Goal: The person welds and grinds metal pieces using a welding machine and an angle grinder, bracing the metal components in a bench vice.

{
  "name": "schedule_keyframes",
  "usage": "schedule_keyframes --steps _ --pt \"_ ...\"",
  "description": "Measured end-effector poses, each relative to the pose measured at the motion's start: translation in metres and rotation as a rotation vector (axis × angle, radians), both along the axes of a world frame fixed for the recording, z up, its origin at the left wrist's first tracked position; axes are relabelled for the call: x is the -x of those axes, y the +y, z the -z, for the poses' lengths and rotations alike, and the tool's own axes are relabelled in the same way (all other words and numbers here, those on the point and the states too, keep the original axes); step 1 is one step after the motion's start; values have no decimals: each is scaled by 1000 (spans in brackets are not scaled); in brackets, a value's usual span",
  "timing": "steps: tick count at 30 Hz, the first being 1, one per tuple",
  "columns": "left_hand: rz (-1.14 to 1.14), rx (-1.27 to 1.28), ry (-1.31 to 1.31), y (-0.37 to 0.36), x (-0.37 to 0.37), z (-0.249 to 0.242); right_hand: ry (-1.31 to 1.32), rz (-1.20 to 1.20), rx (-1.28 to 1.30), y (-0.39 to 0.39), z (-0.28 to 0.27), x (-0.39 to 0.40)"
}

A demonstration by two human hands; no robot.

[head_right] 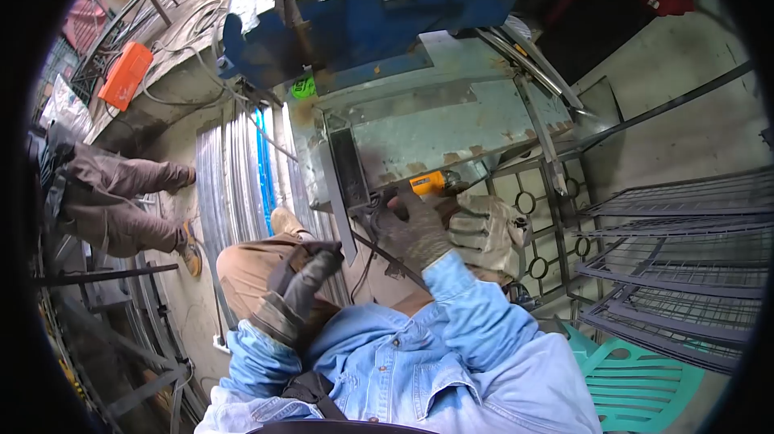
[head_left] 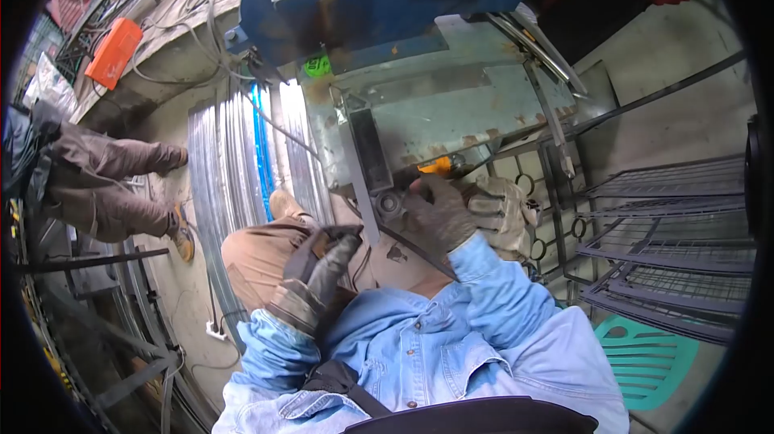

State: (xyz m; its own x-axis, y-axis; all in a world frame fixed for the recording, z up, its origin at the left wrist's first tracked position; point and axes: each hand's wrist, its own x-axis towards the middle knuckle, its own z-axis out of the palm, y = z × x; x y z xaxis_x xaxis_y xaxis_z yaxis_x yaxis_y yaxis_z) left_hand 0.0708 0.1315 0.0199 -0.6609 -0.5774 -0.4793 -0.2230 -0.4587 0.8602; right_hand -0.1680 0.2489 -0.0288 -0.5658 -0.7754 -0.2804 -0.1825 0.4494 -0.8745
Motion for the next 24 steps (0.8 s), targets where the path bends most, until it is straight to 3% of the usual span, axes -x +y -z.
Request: schedule_keyframes --steps 2,4,5,7,9,13,15,19,21,22,24 --pt "181 246 -184 -3 0 -12 16 136 123 -23 -6 -11" --pt "158 138 -90 -6 0 9 46 136 73 -36 -1 -18" --pt "253 141 -61 -10 -6 42 11 194 119 -39 9 -23" --pt "340 132 -31 -12 -2 51 -25 246 153 -46 6 -28" --pt "223 -105 75 -16 19 6 -285 360 125 -57 -23 -36" --pt "274 -127 35 -23 31 -20 -205 362 158 -59 -3 -37" --pt "288 -121 8 -26 34 -17 119 164 75 -62 -19 -25" --pt "238 -167 3 -22 34 -12 -146 78 172 -62 -13 -5" --pt "234 -169 4 -19 32 -4 126 -64 47 -61 -15 0" --pt "228 -173 13 -18 32 -1 118 -63 56 -61 -9 1" --pt "203 -156 20 -14 33 0 544 -165 194 -62 4 0"
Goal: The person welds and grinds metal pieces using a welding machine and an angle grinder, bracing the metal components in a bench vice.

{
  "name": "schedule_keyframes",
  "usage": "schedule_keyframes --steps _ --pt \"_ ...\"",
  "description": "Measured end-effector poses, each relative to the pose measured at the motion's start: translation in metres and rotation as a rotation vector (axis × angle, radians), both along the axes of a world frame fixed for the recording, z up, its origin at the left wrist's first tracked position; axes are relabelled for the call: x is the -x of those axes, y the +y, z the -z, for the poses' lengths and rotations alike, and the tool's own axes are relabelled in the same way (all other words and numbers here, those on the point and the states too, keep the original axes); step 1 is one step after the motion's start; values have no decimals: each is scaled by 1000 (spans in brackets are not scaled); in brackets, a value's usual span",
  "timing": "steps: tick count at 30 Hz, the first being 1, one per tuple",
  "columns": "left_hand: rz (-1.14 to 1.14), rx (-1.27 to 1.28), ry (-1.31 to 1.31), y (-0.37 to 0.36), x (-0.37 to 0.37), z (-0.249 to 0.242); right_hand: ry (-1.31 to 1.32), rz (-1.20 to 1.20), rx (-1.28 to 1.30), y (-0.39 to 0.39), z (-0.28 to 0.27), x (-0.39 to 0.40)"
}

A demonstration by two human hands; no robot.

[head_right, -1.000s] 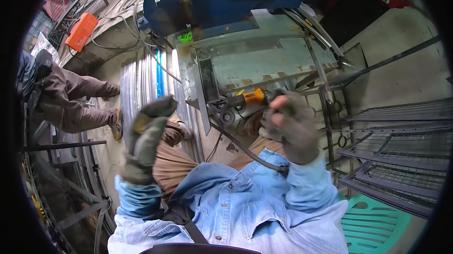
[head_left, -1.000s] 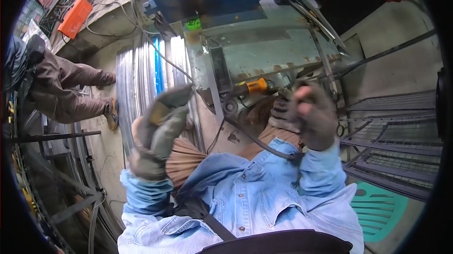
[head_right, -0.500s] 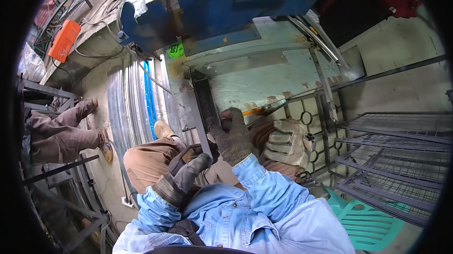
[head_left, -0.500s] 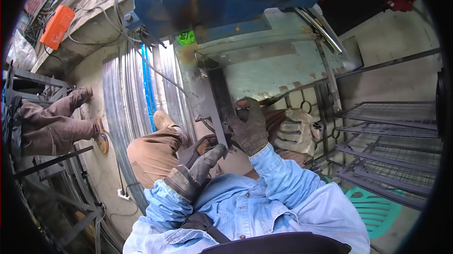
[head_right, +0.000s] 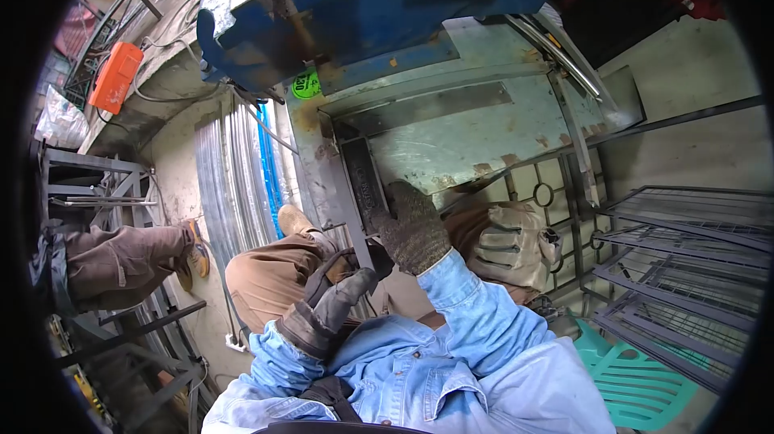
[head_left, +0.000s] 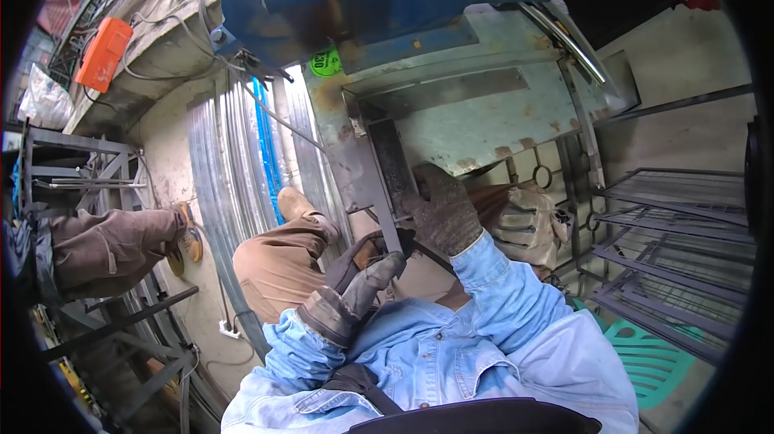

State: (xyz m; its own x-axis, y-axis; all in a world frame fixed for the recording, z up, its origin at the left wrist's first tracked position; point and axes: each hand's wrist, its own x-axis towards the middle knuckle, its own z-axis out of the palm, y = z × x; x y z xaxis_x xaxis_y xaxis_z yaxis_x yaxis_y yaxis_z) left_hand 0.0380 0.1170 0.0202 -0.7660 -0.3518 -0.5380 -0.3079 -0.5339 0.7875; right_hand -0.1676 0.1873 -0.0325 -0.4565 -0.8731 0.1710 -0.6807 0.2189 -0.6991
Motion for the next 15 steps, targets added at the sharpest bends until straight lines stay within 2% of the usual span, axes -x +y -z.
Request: schedule_keyframes --steps 1,3,4,6,7,9,12,15 --pt "-23 8 18 1 1 0 -10 4 7 1 3 -1" --pt "-1 14 0 -3 5 -6 -313 113 -163 0 -2 -4" --pt "15 13 -7 -3 6 -8 -328 117 -160 3 5 -6" --pt "35 27 -39 -4 6 -9 4 73 -66 5 16 -11" --pt "50 36 -54 -4 7 -8 -3 79 -64 6 17 -11" --pt "68 54 -39 -4 6 -1 -352 192 -136 -1 -9 -11" --pt "94 106 -16 -5 6 -1 -305 174 -150 -4 -30 -10" --pt "101 151 -1 -4 5 -1 -301 185 -98 -6 -24 -12"
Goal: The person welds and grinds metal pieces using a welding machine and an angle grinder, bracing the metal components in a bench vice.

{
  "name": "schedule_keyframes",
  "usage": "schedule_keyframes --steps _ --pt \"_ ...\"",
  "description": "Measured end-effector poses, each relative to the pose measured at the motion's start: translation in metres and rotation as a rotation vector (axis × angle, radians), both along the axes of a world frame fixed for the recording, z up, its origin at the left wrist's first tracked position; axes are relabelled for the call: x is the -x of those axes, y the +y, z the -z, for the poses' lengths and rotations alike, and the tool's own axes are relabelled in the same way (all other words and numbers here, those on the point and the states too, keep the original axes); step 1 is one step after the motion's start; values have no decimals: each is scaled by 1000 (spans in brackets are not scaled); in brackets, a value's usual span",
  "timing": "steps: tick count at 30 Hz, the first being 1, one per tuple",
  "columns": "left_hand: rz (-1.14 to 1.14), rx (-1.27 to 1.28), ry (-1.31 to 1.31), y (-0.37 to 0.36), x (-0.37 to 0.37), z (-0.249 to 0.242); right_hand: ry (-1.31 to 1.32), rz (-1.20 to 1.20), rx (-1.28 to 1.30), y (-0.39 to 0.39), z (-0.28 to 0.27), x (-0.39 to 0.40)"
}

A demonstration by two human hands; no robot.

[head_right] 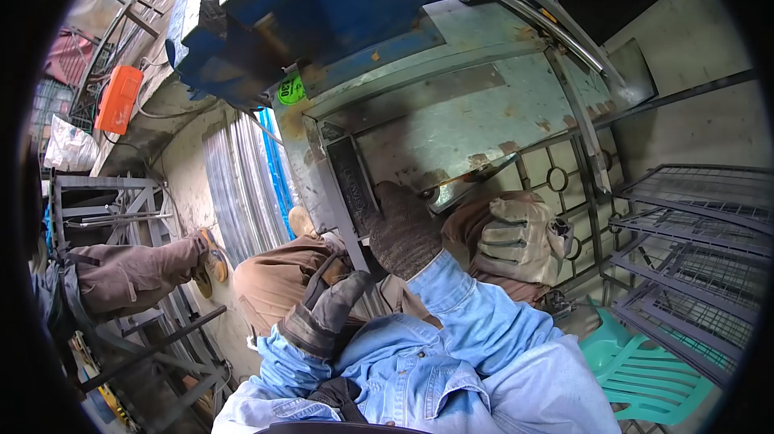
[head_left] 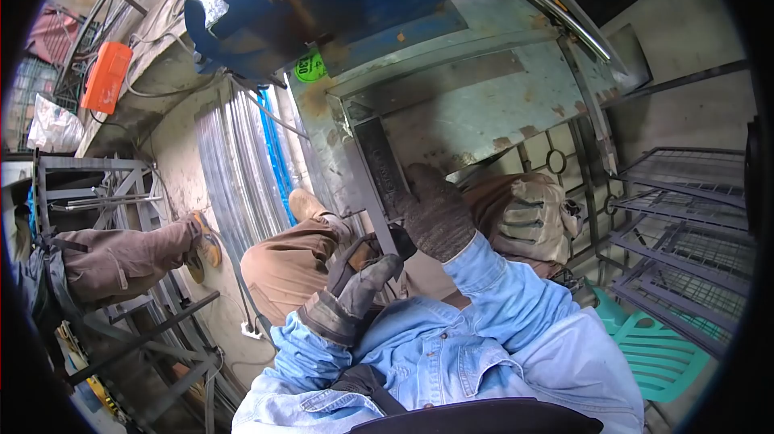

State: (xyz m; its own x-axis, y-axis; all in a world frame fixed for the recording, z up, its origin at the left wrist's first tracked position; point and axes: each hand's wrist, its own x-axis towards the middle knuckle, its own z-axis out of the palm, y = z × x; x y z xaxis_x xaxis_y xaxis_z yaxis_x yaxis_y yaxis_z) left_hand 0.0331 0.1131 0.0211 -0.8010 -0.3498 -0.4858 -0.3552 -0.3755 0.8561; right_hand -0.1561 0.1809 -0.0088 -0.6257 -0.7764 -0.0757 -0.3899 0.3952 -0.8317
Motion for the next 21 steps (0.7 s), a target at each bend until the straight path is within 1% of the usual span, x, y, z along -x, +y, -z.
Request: schedule_keyframes --steps 5,10,13,15,16,18,19,21 --pt "-31 -8 -7 0 2 -5 22 9 -44 -3 -9 -4" --pt "-99 -131 -19 1 2 -4 79 11 -132 -1 -8 -4" --pt "-135 -183 -16 2 1 -3 59 -45 -106 -1 9 -2" --pt "-152 -201 -20 2 -1 -1 123 -30 -26 1 17 -4" --pt "-141 -206 -12 1 -3 1 128 -37 -28 2 17 -2" --pt "-136 -214 -3 1 -5 2 199 -161 -124 4 12 1" --pt "-111 -189 -21 -1 -5 1 201 -167 -126 5 19 1" --pt "-90 -167 -38 -1 -6 2 482 -206 -32 7 36 0"
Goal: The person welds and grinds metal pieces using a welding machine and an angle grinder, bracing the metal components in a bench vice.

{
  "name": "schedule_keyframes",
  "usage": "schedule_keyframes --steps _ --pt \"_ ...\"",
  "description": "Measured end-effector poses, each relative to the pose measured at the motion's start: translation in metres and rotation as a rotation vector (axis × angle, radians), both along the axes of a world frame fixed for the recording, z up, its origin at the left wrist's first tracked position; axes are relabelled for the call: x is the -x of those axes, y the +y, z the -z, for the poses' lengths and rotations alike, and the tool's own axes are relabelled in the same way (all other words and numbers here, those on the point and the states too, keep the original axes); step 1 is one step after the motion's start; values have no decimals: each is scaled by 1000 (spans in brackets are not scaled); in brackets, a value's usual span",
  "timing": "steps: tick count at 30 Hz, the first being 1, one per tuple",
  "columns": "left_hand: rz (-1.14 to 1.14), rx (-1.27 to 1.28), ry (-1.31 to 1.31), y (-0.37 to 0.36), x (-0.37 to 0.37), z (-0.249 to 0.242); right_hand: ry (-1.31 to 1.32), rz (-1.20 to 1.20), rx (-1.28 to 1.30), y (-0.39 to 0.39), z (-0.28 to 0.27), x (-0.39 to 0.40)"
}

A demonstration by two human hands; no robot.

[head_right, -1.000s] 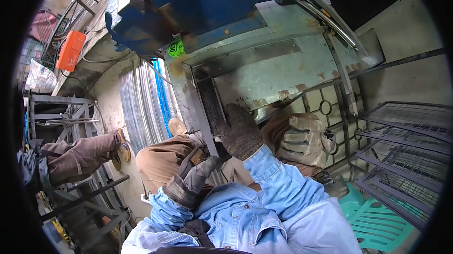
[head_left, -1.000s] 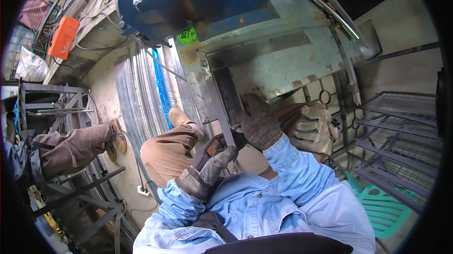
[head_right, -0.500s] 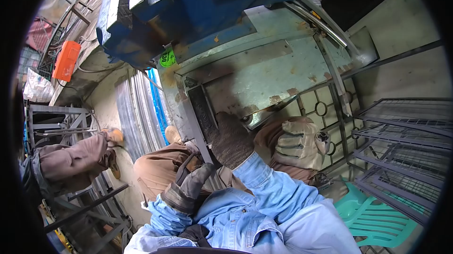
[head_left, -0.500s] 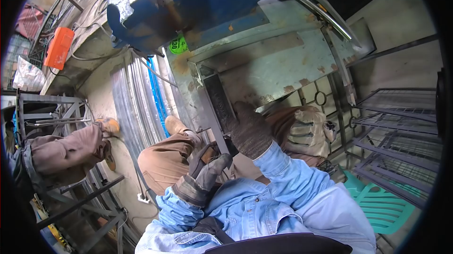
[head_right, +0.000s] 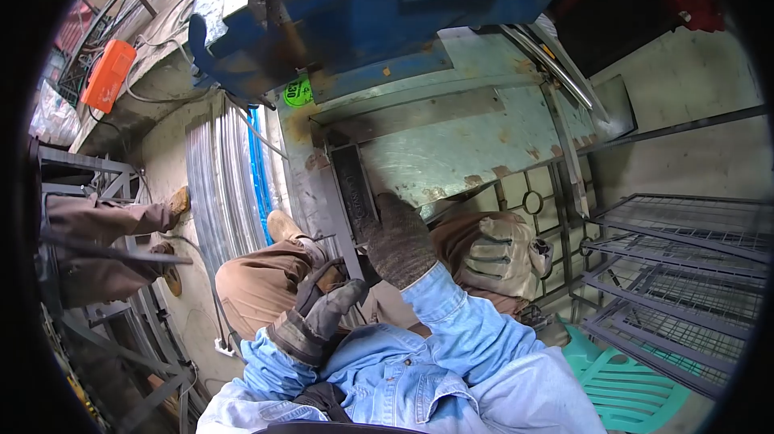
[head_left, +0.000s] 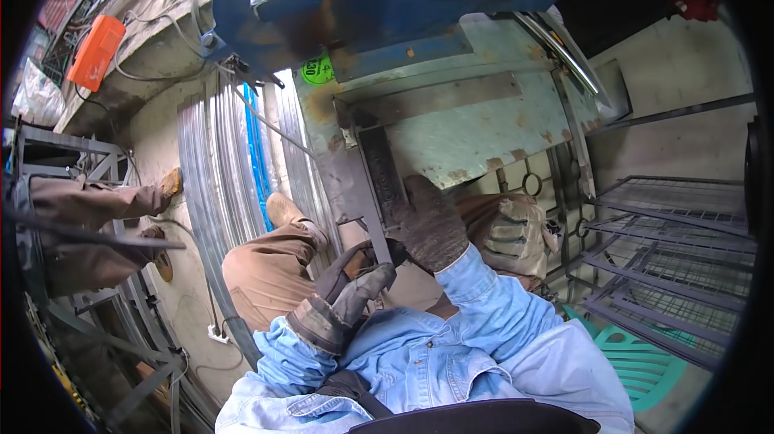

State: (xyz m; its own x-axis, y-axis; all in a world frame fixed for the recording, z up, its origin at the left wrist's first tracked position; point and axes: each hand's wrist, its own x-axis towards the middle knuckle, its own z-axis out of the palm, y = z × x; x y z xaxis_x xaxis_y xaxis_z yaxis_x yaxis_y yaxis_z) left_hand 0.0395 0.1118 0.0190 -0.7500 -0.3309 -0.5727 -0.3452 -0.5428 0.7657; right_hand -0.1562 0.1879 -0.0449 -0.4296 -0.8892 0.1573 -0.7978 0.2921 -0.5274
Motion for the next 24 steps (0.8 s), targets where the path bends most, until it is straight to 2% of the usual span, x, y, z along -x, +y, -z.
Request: schedule_keyframes --steps 4,6,7,10,13,14,17,20,22,24 --pt "2 -42 47 0 -1 5 -41 -8 -88 4 0 4" --pt "-5 -57 49 0 -1 4 102 -64 88 2 -12 5" --pt "-18 -56 56 0 -1 3 103 -68 88 0 -20 4" --pt "-16 -63 61 -1 0 1 -170 -12 -78 -1 -32 6" --pt "10 -51 60 -3 2 1 106 -127 28 2 -18 9" --pt "20 -32 57 -3 3 1 109 -127 25 2 -20 7" --pt "-27 -58 86 -1 0 9 -168 11 1 2 -23 3" --pt "-39 -78 93 0 -1 9 -159 5 -163 1 -26 4" --pt "-20 -49 85 0 0 2 -64 -1 105 -2 -27 2" --pt "7 -26 64 -2 2 -2 -106 47 80 -2 -23 0"
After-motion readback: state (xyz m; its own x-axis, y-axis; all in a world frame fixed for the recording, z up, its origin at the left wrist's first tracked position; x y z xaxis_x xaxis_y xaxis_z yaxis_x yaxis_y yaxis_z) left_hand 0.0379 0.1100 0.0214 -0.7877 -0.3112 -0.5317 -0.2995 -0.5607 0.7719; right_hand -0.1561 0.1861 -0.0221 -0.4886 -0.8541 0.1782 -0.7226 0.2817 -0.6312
